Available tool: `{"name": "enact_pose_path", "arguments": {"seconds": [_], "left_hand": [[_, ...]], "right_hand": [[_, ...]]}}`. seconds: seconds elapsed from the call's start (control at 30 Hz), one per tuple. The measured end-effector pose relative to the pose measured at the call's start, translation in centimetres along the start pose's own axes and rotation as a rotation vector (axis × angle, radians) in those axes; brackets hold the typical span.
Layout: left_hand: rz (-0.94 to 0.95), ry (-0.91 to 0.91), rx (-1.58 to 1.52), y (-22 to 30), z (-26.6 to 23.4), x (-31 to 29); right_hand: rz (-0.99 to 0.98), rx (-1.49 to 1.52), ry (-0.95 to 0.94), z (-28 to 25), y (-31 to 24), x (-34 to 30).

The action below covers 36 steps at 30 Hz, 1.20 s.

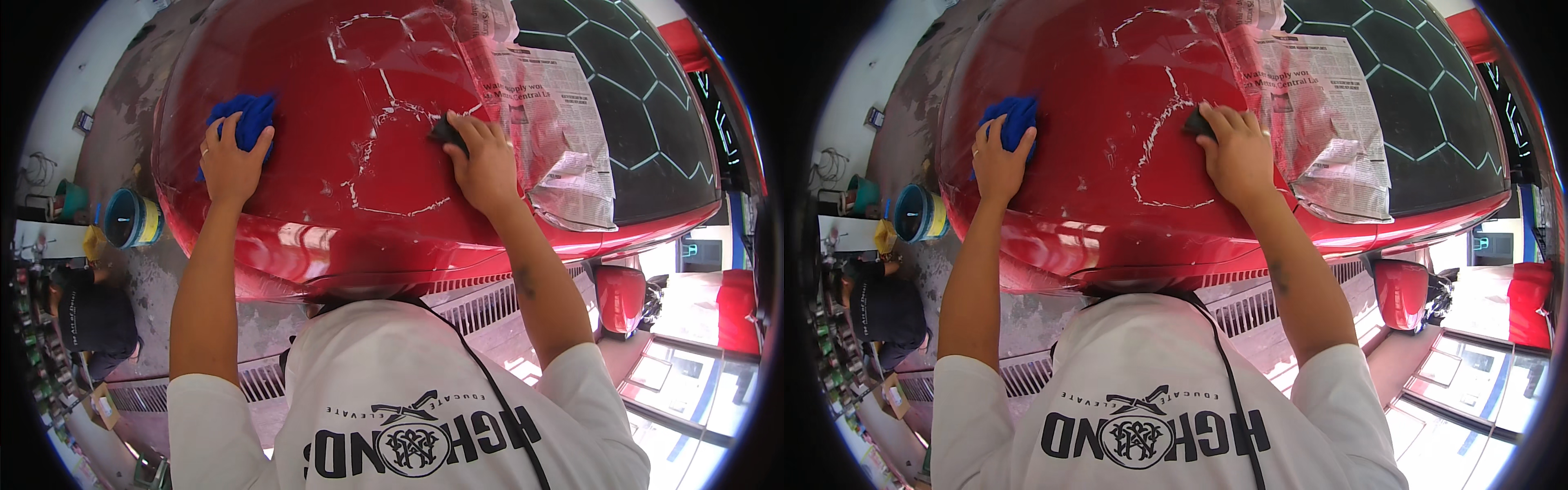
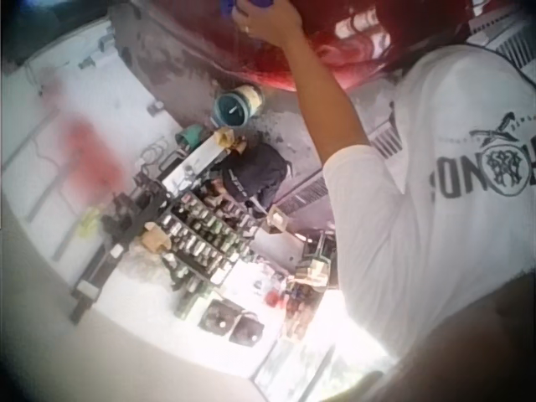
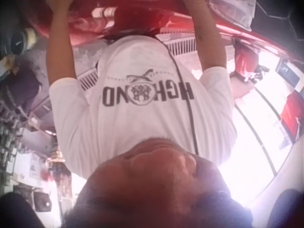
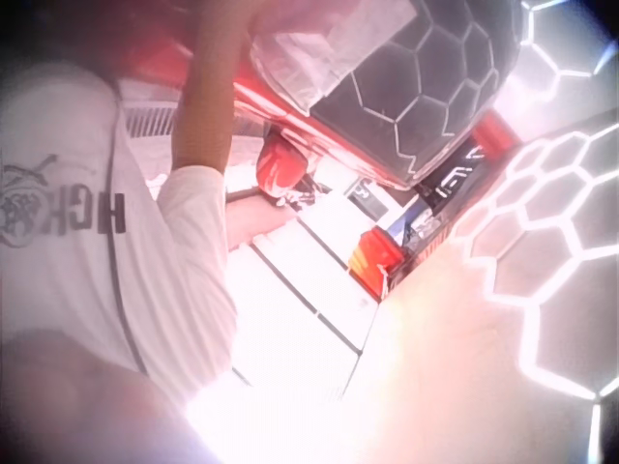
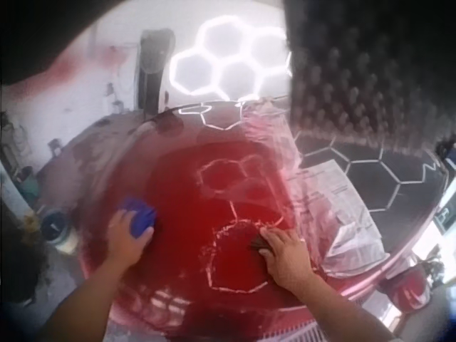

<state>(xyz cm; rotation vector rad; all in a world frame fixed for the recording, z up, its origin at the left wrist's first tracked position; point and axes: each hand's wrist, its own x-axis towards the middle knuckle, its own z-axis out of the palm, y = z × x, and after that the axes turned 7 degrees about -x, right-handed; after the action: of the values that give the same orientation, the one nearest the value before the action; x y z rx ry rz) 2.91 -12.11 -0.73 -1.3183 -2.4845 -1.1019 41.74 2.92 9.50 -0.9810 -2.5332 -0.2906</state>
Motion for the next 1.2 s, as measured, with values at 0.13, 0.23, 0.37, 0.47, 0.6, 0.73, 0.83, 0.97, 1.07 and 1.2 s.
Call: {"name": "enact_pose_path", "arguments": {"seconds": [0.13,0.23,0.37,0.47,0.6,0.73,0.83,0.97,1.07,1.2], "left_hand": [[-0.036,-0.005,0.007,-0.3,0.5,0.1],[-0.012,0.010,0.029,-0.6,0.7,0.3],[-0.023,-0.001,0.017,-0.7,0.5,0.1],[0.012,0.014,0.007,-0.6,0.5,0.1],[-0.047,0.014,0.043,-0.4,0.7,0.1],[-0.022,0.009,0.032,-0.2,0.5,0.1],[-0.015,0.003,-0.019,-0.2,0.0,0.1],[-0.005,0.014,-0.010,-0.2,0.1,0.1],[-0.051,-0.005,0.024,-0.1,0.3,0.2],[-0.056,-0.010,0.000,-0.1,0.2,0.3]], "right_hand": [[-0.032,0.062,-0.082,-7.4,-0.7,-9.3],[-0.023,0.024,-0.061,-6.3,0.1,-8.2],[0.099,-0.044,-0.015,-1.7,1.1,-2.3],[0.149,-0.073,-0.038,-3.1,1.1,-4.8],[0.187,-0.062,-0.049,-5.3,1.5,-9.2],[0.180,-0.179,0.010,-0.1,2.8,-0.8],[0.189,-0.141,0.016,0.7,3.1,2.8],[0.179,-0.108,-0.052,-3.8,2.6,-4.9],[0.166,-0.048,-0.056,-4.1,3.2,-7.8],[0.081,-0.088,0.074,1.6,4.0,1.3]]}}
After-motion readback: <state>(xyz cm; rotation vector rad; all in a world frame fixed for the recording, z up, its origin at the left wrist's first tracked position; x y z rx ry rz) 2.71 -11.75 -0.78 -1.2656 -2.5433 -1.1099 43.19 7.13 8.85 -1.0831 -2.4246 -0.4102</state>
